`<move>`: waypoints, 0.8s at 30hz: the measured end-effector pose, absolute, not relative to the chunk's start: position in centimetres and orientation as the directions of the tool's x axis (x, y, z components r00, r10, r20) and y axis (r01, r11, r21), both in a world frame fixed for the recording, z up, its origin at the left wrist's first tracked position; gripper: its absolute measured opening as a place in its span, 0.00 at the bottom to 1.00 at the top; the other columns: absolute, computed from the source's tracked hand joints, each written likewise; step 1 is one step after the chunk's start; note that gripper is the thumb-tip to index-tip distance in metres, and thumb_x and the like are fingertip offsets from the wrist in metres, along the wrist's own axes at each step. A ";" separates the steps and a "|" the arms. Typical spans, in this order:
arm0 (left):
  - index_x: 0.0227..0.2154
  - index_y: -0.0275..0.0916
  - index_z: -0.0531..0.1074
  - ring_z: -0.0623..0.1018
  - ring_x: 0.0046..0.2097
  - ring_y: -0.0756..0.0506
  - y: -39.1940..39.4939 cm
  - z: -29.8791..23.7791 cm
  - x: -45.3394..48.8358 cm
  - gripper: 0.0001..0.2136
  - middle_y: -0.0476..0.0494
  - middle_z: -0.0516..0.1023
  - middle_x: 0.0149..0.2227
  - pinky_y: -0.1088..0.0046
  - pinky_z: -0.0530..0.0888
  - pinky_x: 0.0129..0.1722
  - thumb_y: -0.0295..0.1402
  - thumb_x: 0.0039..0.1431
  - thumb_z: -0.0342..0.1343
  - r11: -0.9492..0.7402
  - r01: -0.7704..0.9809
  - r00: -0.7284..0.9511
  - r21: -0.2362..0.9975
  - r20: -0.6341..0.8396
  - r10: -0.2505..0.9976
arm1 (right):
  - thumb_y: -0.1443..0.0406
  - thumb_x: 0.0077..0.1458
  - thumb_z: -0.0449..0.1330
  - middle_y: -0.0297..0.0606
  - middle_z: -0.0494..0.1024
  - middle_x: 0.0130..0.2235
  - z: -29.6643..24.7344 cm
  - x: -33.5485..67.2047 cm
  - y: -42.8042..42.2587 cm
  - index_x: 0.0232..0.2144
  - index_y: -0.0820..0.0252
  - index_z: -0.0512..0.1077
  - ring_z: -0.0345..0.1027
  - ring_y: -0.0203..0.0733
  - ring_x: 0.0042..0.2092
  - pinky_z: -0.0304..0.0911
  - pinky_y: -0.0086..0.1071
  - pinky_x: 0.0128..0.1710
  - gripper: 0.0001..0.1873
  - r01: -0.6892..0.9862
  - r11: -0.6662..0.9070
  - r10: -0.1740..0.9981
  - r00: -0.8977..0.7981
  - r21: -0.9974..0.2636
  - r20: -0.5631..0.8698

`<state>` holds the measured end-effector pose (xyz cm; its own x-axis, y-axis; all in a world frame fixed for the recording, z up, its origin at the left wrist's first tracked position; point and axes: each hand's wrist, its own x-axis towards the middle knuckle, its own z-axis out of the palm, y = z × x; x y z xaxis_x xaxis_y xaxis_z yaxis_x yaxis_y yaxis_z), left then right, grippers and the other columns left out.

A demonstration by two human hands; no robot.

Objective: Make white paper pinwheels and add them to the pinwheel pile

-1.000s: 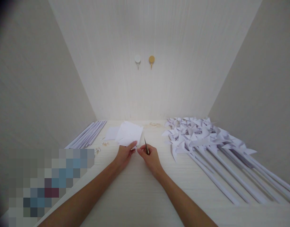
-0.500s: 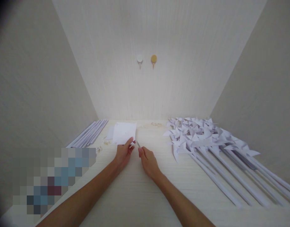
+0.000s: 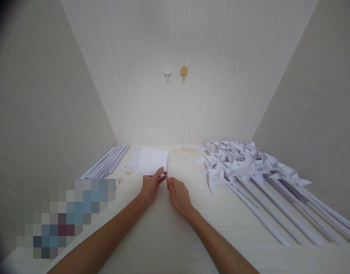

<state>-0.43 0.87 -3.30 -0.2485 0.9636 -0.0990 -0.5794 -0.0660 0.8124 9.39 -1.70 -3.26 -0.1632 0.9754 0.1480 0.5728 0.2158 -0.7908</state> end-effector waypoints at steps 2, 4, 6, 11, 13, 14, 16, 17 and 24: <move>0.24 0.34 0.69 0.72 0.24 0.53 0.9 -3.3 -0.4 0.10 0.50 0.73 0.22 0.76 0.71 0.25 0.29 0.35 0.61 -0.070 -0.576 -0.254 0.814 -0.098 0.962 | 0.56 0.54 0.36 0.33 0.59 0.20 -3.2 9.4 -1.7 0.17 0.57 0.53 0.53 0.36 0.25 0.51 0.30 0.28 0.19 0.579 0.211 0.977 -0.159 -0.788 0.144; 0.24 0.34 0.69 0.72 0.24 0.53 0.9 -3.3 -0.3 0.10 0.50 0.73 0.23 0.76 0.72 0.25 0.29 0.35 0.61 -0.072 -0.573 -0.263 0.816 -0.100 0.960 | 0.56 0.54 0.36 0.33 0.59 0.20 -3.2 9.4 -1.7 0.17 0.57 0.53 0.53 0.35 0.25 0.51 0.29 0.28 0.19 0.583 0.211 0.977 -0.158 -0.785 0.146; 0.24 0.34 0.70 0.73 0.24 0.53 0.9 -3.3 -0.3 0.10 0.50 0.73 0.23 0.76 0.71 0.25 0.29 0.35 0.61 -0.074 -0.567 -0.272 0.820 -0.102 0.957 | 0.57 0.54 0.36 0.33 0.59 0.20 -3.3 9.4 -1.6 0.17 0.57 0.53 0.53 0.35 0.25 0.51 0.29 0.27 0.19 0.588 0.213 0.976 -0.158 -0.780 0.147; 0.23 0.34 0.70 0.73 0.24 0.53 0.8 -3.3 -0.3 0.08 0.49 0.74 0.23 0.76 0.72 0.25 0.28 0.35 0.61 -0.088 -0.559 -0.277 0.824 -0.086 0.957 | 0.57 0.55 0.36 0.33 0.61 0.20 -3.5 9.3 -1.6 0.17 0.58 0.54 0.54 0.36 0.25 0.51 0.30 0.27 0.20 0.618 0.229 0.973 -0.157 -0.752 0.167; 0.24 0.34 0.70 0.73 0.24 0.53 0.8 -3.3 -0.3 0.09 0.49 0.74 0.23 0.76 0.72 0.25 0.28 0.35 0.61 -0.093 -0.563 -0.283 0.821 -0.086 0.955 | 0.57 0.55 0.36 0.33 0.61 0.20 -3.5 9.3 -1.5 0.17 0.58 0.54 0.54 0.36 0.25 0.51 0.29 0.27 0.20 0.628 0.227 0.974 -0.154 -0.745 0.166; 0.24 0.34 0.70 0.73 0.24 0.53 0.8 -3.3 -0.3 0.09 0.49 0.74 0.23 0.76 0.72 0.25 0.28 0.35 0.61 -0.095 -0.565 -0.285 0.820 -0.086 0.955 | 0.57 0.55 0.36 0.33 0.61 0.20 -3.5 9.3 -1.5 0.17 0.58 0.54 0.54 0.36 0.25 0.51 0.29 0.27 0.20 0.630 0.224 0.974 -0.155 -0.743 0.163; 0.24 0.34 0.70 0.73 0.24 0.53 0.8 -3.3 -0.3 0.09 0.49 0.74 0.23 0.76 0.72 0.26 0.28 0.36 0.61 -0.096 -0.568 -0.285 0.818 -0.085 0.955 | 0.58 0.55 0.36 0.34 0.61 0.21 -3.4 9.3 -1.6 0.17 0.58 0.54 0.54 0.35 0.25 0.50 0.29 0.27 0.19 0.635 0.216 0.976 -0.156 -0.742 0.152; 0.25 0.34 0.70 0.73 0.24 0.53 0.9 -3.3 -0.3 0.09 0.49 0.74 0.23 0.76 0.72 0.26 0.28 0.36 0.60 -0.096 -0.568 -0.284 0.818 -0.085 0.955 | 0.58 0.55 0.36 0.34 0.61 0.21 -3.3 9.3 -1.6 0.18 0.58 0.54 0.54 0.35 0.25 0.50 0.29 0.27 0.19 0.637 0.212 0.977 -0.155 -0.741 0.146; 0.25 0.33 0.70 0.72 0.23 0.53 0.9 -3.3 -0.3 0.10 0.49 0.73 0.23 0.76 0.72 0.25 0.28 0.35 0.61 -0.087 -0.563 -0.284 0.822 -0.093 0.954 | 0.58 0.55 0.36 0.35 0.63 0.21 -2.9 9.2 -1.8 0.17 0.58 0.55 0.55 0.36 0.26 0.50 0.29 0.27 0.20 0.689 0.188 0.982 -0.141 -0.700 0.125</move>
